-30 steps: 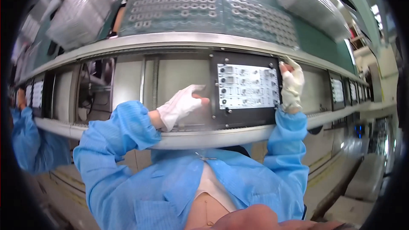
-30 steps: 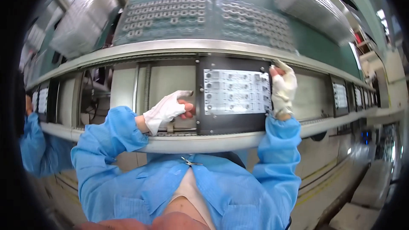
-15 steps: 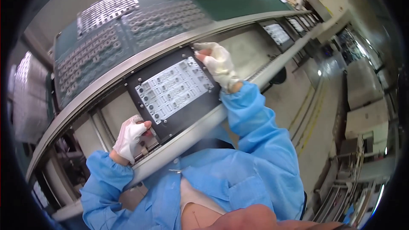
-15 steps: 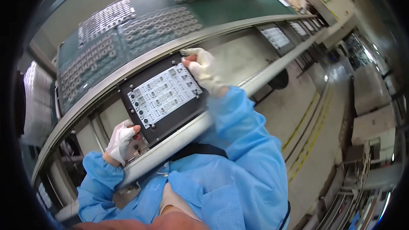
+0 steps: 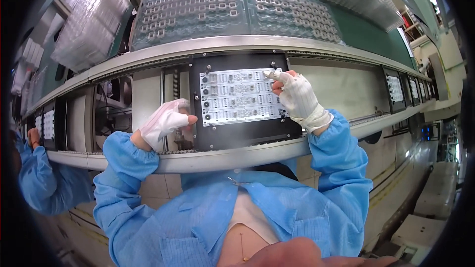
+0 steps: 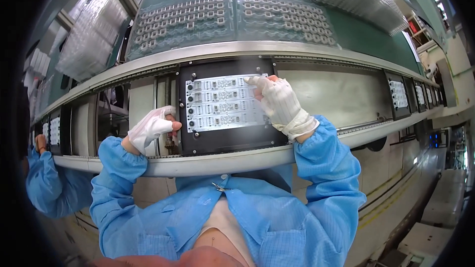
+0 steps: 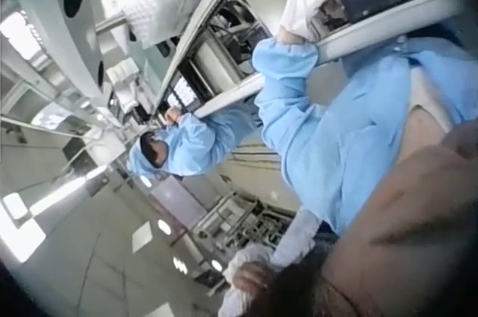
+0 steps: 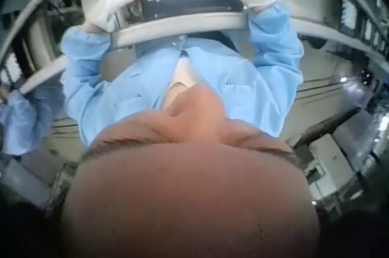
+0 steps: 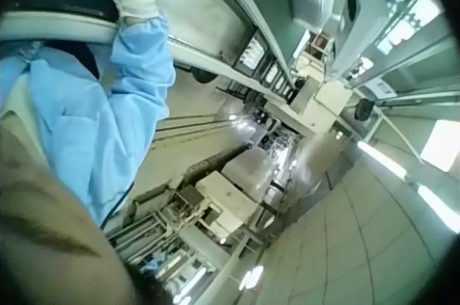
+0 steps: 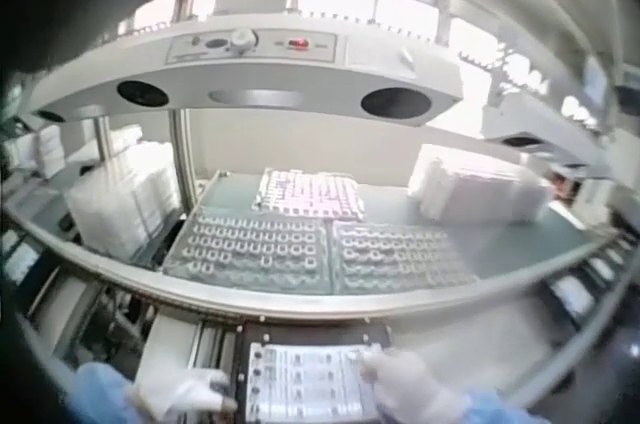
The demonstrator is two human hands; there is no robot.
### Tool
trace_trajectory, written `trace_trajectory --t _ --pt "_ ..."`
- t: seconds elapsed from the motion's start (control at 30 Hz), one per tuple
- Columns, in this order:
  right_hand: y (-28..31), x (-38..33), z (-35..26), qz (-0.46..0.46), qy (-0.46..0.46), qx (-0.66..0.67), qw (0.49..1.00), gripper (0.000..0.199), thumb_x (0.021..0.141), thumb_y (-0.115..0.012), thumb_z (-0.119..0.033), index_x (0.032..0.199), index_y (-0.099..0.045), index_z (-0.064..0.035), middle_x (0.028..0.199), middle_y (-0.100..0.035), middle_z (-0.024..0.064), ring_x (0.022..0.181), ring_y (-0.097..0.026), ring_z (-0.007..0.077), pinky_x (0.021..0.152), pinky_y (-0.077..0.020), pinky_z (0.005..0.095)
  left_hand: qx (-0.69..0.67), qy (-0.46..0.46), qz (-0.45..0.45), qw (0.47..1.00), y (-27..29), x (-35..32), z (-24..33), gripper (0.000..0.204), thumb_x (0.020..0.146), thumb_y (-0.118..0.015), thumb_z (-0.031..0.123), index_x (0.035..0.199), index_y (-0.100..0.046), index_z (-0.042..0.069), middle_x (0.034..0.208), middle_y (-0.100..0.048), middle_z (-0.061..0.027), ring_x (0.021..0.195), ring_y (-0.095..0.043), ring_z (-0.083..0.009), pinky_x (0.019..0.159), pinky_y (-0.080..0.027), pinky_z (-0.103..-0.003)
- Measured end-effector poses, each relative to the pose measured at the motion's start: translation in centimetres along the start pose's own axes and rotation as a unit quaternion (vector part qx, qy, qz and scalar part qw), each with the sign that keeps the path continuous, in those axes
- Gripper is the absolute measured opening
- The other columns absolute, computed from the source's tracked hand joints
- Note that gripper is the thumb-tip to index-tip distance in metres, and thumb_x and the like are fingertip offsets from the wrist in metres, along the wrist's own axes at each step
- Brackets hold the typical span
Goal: Assembling small electronic components onto printed circuit boards on a factory production line.
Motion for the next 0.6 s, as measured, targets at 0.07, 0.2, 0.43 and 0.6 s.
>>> trace_trajectory --t 0.07,0.2,0.43,0.6 --pt "-0.5 0.5 -0.1 -0.007 0.031 -0.019 0.999 0.051 0.074 -0.06 0.01 0.121 -0.064 -0.0086 0.083 -0.066 0.0064 0.079 -0.065 0.027 0.074 -0.0507 0.0386 0.037 -0.027 0.029 0.999 0.7 0.2 -0.2 0.04 0.086 -0.076 0.037 0.093 -0.061 0.0 0.076 -0.066 -0.0057 0.072 -0.062 -0.0121 0.068 -0.048 -0.027" --pt "-1.0 1.3 -0.2 -0.029 0.076 -0.063 0.995 0.042 0.074 -0.06 0.009 0.113 -0.063 -0.0069 0.082 -0.065 0.0055 0.078 -0.063 0.0263 0.072 -0.0472 0.0389 0.028 -0.058 0.049 0.997 1.3 0.4 -0.8 0.05 0.086 -0.075 0.041 0.107 -0.062 -0.002 0.077 -0.067 -0.0055 0.074 -0.063 -0.0121 0.069 -0.047 -0.027" --pt "-1.0 2.4 -0.7 -0.084 0.088 -0.087 0.989 0.039 0.074 -0.06 0.009 0.11 -0.062 -0.0061 0.083 -0.065 0.005 0.076 -0.063 0.0261 0.071 -0.0467 0.0389 0.046 -0.107 0.084 0.99 1.8 0.1 -1.8 0.055 0.09 -0.075 0.034 0.129 -0.059 -0.001 0.081 -0.065 -0.0034 0.073 -0.057 -0.0104 0.066 -0.046 -0.027" --pt "-0.9 2.5 -0.4 -0.087 0.01 -0.054 0.995 0.046 0.072 -0.057 0.009 0.114 -0.061 -0.0089 0.081 -0.063 0.0049 0.078 -0.063 0.0259 0.077 -0.048 0.0385 0.08 -0.121 0.097 0.985 1.9 -0.5 -1.3 0.052 0.09 -0.074 0.03 0.131 -0.058 0.002 0.082 -0.065 -0.0026 0.073 -0.056 -0.0101 0.066 -0.046 -0.027"
Point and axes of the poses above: each hand's wrist, its own x-axis towards the middle knuckle, its own y-axis out of the back of the hand, z = x × y, the point moved 2 cm from there along x, towards the middle knuckle
